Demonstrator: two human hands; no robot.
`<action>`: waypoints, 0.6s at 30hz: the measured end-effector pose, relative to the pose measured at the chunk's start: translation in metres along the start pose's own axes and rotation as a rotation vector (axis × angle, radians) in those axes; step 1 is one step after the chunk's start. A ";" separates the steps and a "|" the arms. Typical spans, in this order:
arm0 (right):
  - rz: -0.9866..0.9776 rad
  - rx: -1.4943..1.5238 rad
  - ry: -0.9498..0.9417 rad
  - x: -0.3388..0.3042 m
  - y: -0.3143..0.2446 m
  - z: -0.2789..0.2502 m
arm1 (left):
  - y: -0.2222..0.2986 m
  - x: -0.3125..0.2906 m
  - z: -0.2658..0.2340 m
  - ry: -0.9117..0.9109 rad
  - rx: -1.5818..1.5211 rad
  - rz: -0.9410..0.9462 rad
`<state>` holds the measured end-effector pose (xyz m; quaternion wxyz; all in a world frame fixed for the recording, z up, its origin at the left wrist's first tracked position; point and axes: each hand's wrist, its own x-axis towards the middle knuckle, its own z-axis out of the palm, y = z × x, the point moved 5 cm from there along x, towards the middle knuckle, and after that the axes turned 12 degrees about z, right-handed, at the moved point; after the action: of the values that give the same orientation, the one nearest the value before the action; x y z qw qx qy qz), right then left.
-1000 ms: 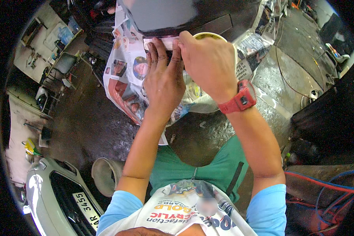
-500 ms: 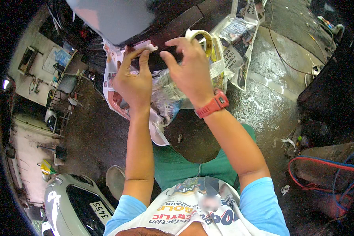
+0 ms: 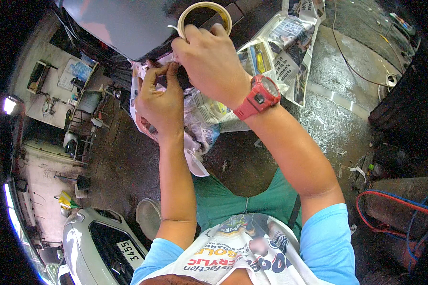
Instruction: The person covers the rear bumper area of a black car with newspaper sheets and secures them using masking tape. They smooth the paper and apply tape around the edges to protect the surface during a repair or painting process.
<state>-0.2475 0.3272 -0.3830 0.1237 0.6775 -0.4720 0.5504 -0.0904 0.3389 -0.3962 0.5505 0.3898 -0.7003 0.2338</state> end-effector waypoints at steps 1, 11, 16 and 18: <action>0.003 -0.008 -0.026 0.003 0.000 -0.002 | 0.000 0.000 0.002 -0.004 -0.039 -0.028; 0.276 0.318 -0.090 -0.025 0.007 -0.011 | 0.015 0.008 0.002 0.063 0.095 -0.071; 0.360 0.553 -0.505 -0.056 0.010 -0.031 | 0.001 -0.017 -0.008 0.053 -0.346 -0.191; 0.364 0.619 -0.615 -0.063 0.004 -0.039 | 0.007 -0.035 -0.014 -0.107 -0.692 -0.377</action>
<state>-0.2715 0.3838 -0.4248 -0.3282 0.7205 -0.4114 0.4516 -0.0847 0.3634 -0.4252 0.6452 0.3148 -0.6816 -0.1417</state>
